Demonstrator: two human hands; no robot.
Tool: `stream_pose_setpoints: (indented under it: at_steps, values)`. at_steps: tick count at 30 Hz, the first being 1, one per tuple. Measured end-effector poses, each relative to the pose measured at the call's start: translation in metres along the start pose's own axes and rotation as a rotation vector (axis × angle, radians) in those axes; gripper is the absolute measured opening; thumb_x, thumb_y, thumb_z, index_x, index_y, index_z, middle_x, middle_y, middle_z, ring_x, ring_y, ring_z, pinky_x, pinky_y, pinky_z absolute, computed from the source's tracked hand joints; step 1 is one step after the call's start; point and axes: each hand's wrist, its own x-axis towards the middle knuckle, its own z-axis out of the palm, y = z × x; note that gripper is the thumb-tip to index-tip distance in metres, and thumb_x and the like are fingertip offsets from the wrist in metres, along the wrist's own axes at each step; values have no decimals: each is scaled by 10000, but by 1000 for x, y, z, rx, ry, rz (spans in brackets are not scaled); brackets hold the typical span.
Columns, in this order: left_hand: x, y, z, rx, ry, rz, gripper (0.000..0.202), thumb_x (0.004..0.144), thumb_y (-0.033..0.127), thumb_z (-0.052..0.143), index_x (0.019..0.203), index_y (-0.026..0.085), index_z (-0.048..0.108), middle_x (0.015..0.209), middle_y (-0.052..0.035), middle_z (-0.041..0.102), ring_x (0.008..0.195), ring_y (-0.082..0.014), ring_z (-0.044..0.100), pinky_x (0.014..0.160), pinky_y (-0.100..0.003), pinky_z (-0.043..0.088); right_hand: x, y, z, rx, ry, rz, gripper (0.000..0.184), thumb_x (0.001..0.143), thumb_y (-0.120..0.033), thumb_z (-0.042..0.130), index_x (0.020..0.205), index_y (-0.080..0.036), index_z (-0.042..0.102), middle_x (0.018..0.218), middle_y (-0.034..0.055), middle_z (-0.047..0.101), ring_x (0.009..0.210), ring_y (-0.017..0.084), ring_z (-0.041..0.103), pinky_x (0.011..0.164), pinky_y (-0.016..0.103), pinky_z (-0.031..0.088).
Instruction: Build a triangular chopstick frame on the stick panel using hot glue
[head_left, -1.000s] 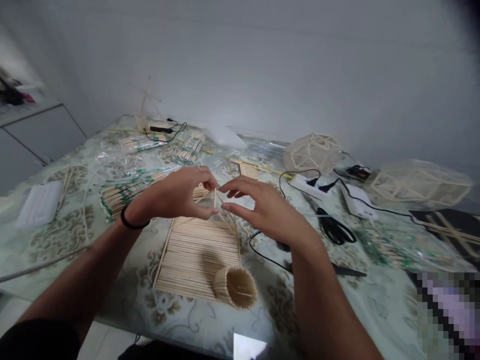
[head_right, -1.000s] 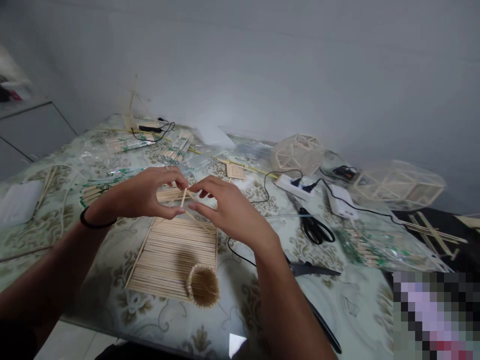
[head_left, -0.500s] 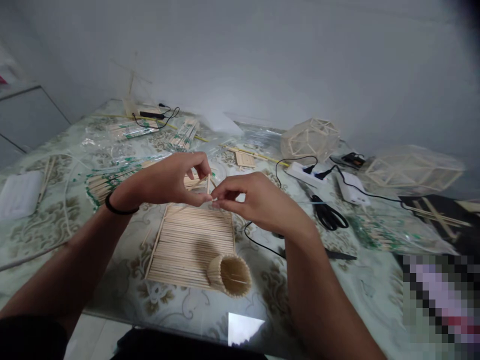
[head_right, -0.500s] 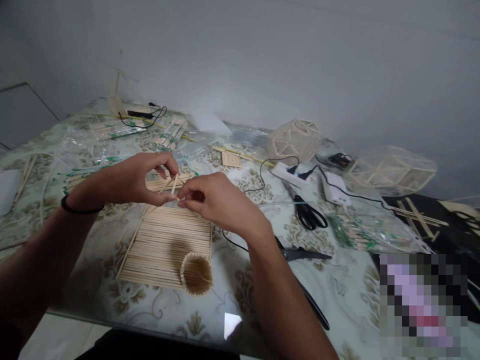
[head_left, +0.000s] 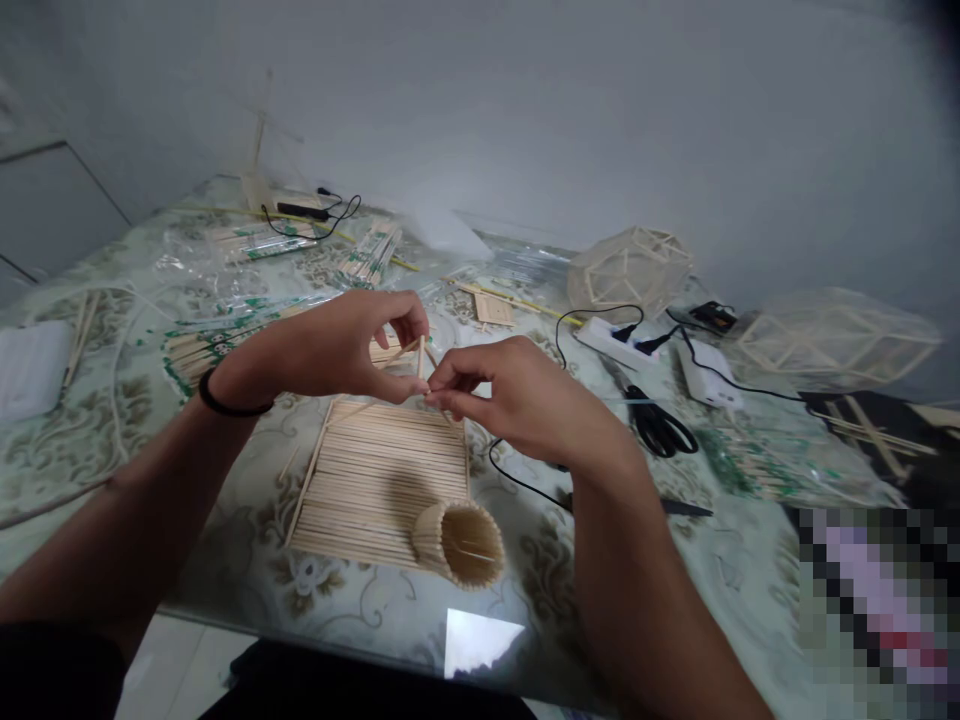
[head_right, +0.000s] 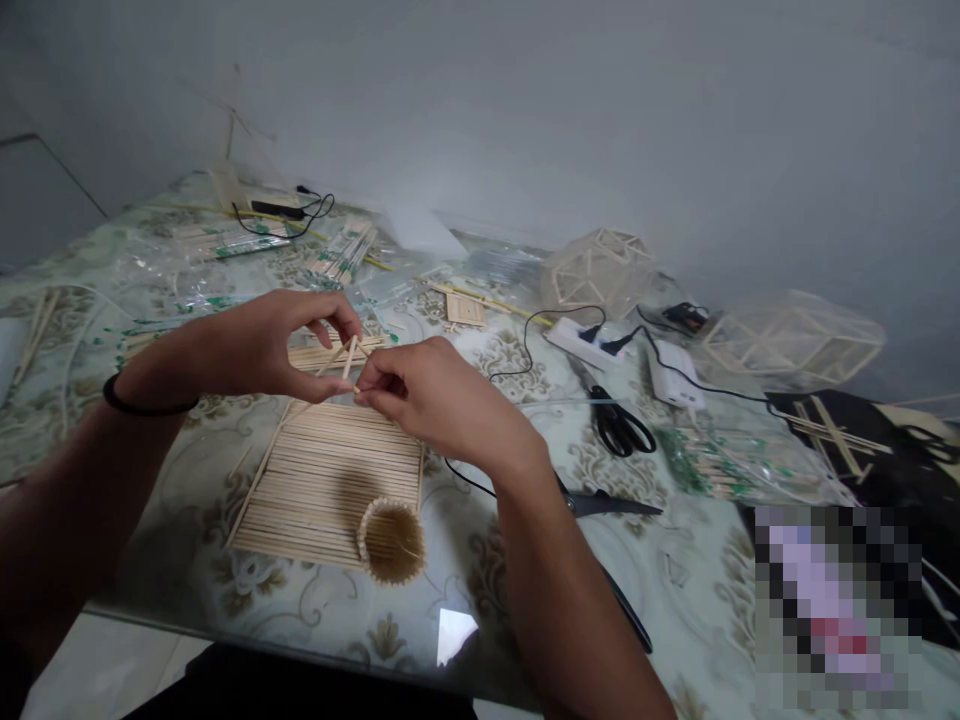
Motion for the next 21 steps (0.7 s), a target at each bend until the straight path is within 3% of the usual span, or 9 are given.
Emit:
stream_pose_setpoints:
  at_steps: [11,16,21]
  values:
    - [0,-2,0,-2,21,8,389,770,456,737,1037,193,631,1050,-49,726,923,-187,663,849,-307,494,-1,3,-2,1,10,19,84,899,-175,708,860,-197,778,779,-5,801,690,143,705,693,260,479]
    - [0,-1,1,-14,28,22,386,782,478,749,1012,191,632,1009,-48,724,913,-188,670,847,-306,497,-21,34,0,-143,84,160,148,902,-154,681,865,-208,813,813,25,819,703,172,717,697,286,495]
    - [0,-2,1,-29,18,23,410,770,496,753,1010,186,634,981,-44,718,900,-193,668,843,-310,496,-53,72,37,-167,88,189,141,906,-152,692,880,-205,821,872,59,822,773,209,744,749,309,525]
